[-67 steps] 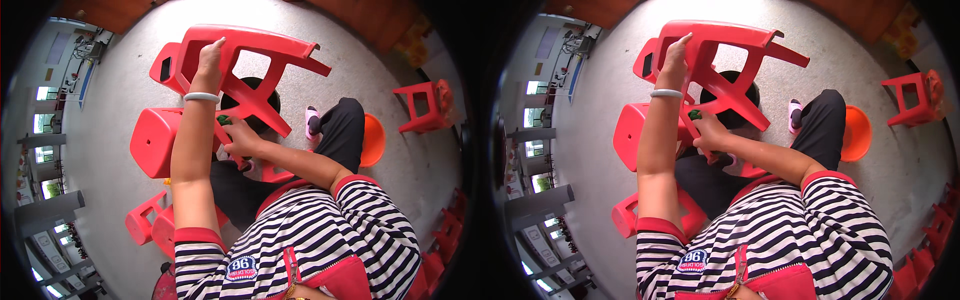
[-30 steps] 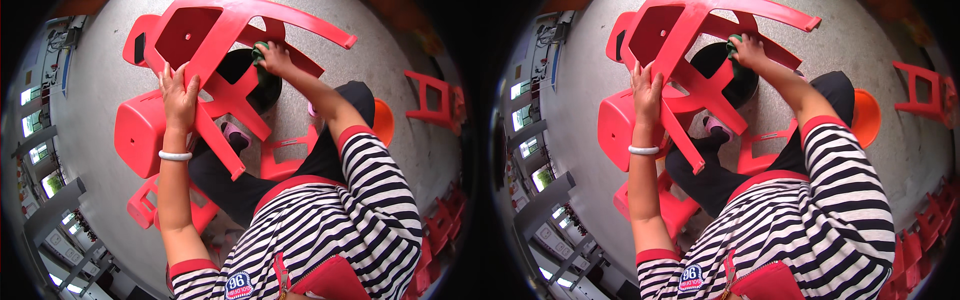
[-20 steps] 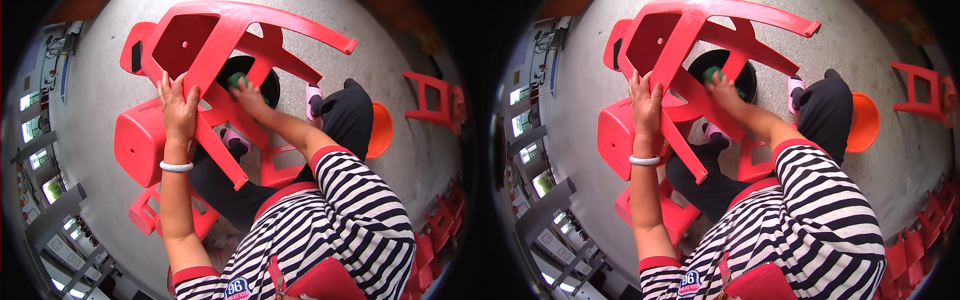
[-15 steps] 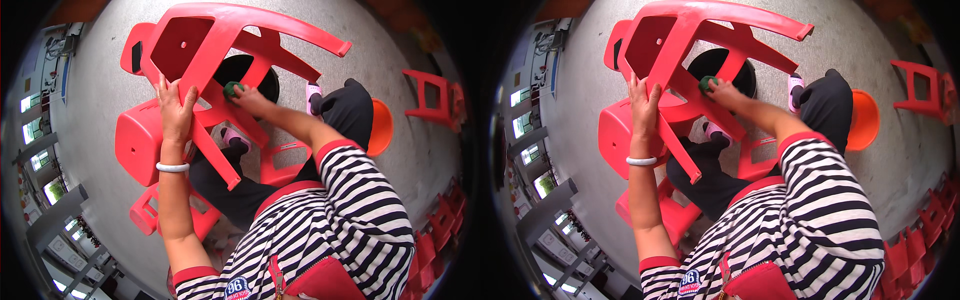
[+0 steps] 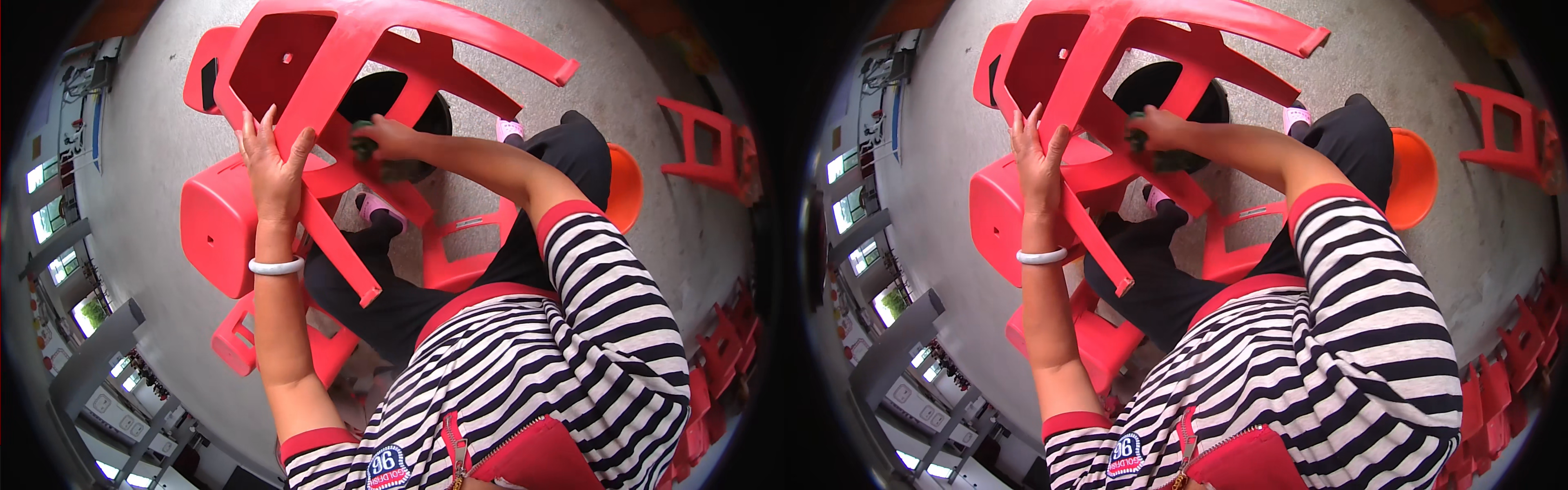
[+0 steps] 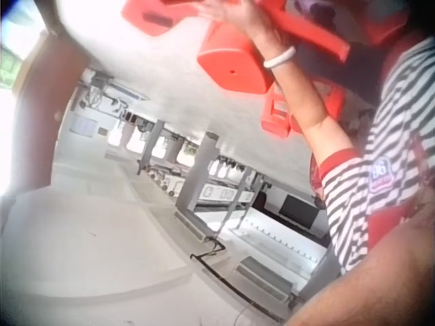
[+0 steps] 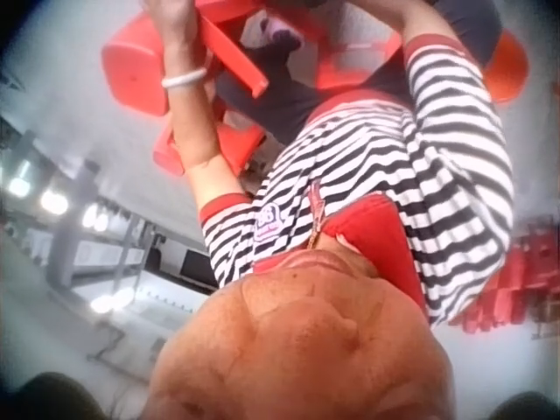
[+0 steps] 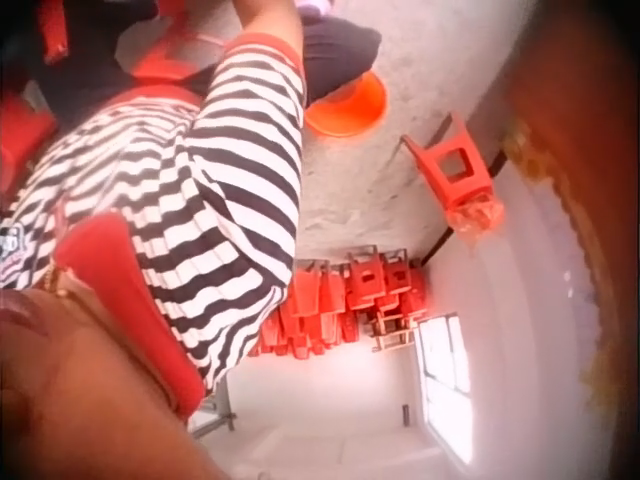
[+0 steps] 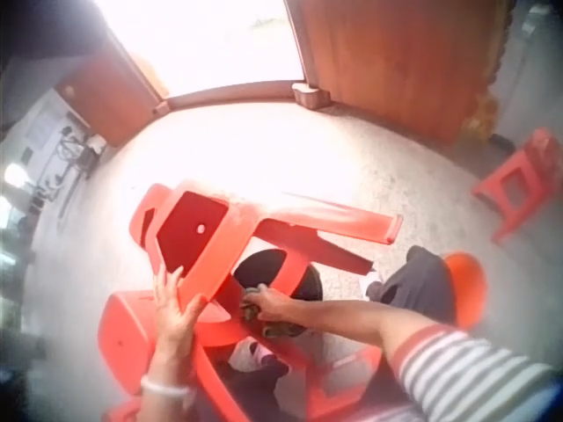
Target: The recorder is cleaning red plastic stools using a green cloth and a bucket of water.
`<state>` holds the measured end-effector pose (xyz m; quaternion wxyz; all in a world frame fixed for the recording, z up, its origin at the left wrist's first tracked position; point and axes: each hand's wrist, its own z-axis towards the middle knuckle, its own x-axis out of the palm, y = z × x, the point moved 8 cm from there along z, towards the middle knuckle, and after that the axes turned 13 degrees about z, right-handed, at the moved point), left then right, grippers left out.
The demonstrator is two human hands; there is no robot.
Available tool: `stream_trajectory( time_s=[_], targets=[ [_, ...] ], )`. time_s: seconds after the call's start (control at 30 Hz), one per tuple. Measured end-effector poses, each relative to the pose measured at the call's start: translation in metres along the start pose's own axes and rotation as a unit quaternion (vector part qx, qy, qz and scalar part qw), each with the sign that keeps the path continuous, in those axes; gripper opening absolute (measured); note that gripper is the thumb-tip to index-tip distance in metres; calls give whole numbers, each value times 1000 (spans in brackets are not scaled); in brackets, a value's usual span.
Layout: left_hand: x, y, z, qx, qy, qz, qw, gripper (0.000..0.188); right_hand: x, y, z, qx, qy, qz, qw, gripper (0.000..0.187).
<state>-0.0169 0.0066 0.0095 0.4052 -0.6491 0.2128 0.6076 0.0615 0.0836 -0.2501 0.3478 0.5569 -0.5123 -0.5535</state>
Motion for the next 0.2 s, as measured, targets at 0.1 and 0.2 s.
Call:
stream_trajectory(
  time_s=[0.1,0.2],
  targets=[
    [-5,7,-6,7,19,42,999,77,12,40,74,-84,-99,-5,992,69],
    [11,-13,12,28,33,23,999,85,-17,6,161,-110,-41,88,989,84]
  ],
)
